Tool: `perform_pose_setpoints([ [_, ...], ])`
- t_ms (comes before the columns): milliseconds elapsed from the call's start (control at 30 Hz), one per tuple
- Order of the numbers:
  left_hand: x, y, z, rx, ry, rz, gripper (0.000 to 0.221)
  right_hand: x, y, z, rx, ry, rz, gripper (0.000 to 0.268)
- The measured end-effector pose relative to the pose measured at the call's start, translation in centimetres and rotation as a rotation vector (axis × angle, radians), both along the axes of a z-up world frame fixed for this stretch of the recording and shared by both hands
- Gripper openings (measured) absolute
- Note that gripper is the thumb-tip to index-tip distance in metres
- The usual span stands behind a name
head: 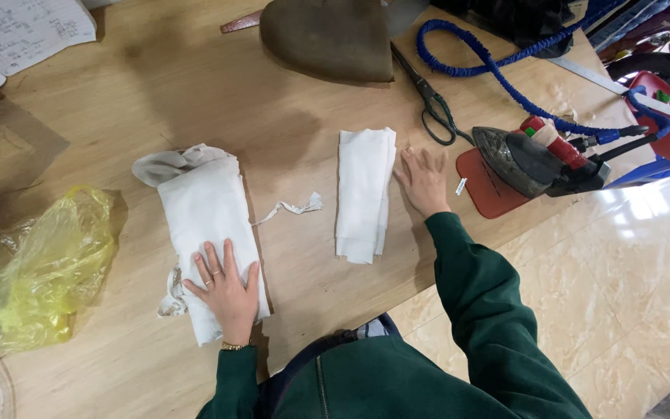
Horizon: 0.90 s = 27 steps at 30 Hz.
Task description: Folding fabric pieces, using a digital counter, and ironing the fabric on a workbench.
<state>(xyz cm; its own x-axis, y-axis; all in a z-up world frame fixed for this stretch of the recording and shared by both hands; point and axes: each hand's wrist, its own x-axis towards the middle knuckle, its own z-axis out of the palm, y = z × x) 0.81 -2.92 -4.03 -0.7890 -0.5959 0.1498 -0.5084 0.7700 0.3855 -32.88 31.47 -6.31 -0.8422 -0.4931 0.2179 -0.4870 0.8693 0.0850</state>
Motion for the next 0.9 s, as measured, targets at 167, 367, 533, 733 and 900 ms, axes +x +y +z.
perform_pose_setpoints([
  [167, 0.1, 0.3, 1.2, -0.069, -0.048, -0.002, 0.074, 0.5, 1.2, -1.5, -0.413, -0.203, -0.008, 0.051],
  [367, 0.1, 0.5, 1.6, -0.102, -0.041, 0.005, 0.073, 4.2, -0.6, 2.2, -0.266, -0.176, -0.124, 0.062],
  [533, 0.0, 0.5, 1.0, -0.118, -0.01, 0.011, 0.072, 1.8, -1.5, 1.1, -0.11, -0.227, -0.134, 0.073],
  [733, 0.1, 0.5, 0.7, -0.136, 0.008, 0.018, 0.069, 0.6, -1.9, 0.2, -0.1, -0.32, -0.218, 0.071],
  [900, 0.1, 0.6, 1.0, -0.128, 0.04, 0.019, 0.072, 0.1, -1.1, 1.2, -0.174, -0.305, -0.227, 0.061],
])
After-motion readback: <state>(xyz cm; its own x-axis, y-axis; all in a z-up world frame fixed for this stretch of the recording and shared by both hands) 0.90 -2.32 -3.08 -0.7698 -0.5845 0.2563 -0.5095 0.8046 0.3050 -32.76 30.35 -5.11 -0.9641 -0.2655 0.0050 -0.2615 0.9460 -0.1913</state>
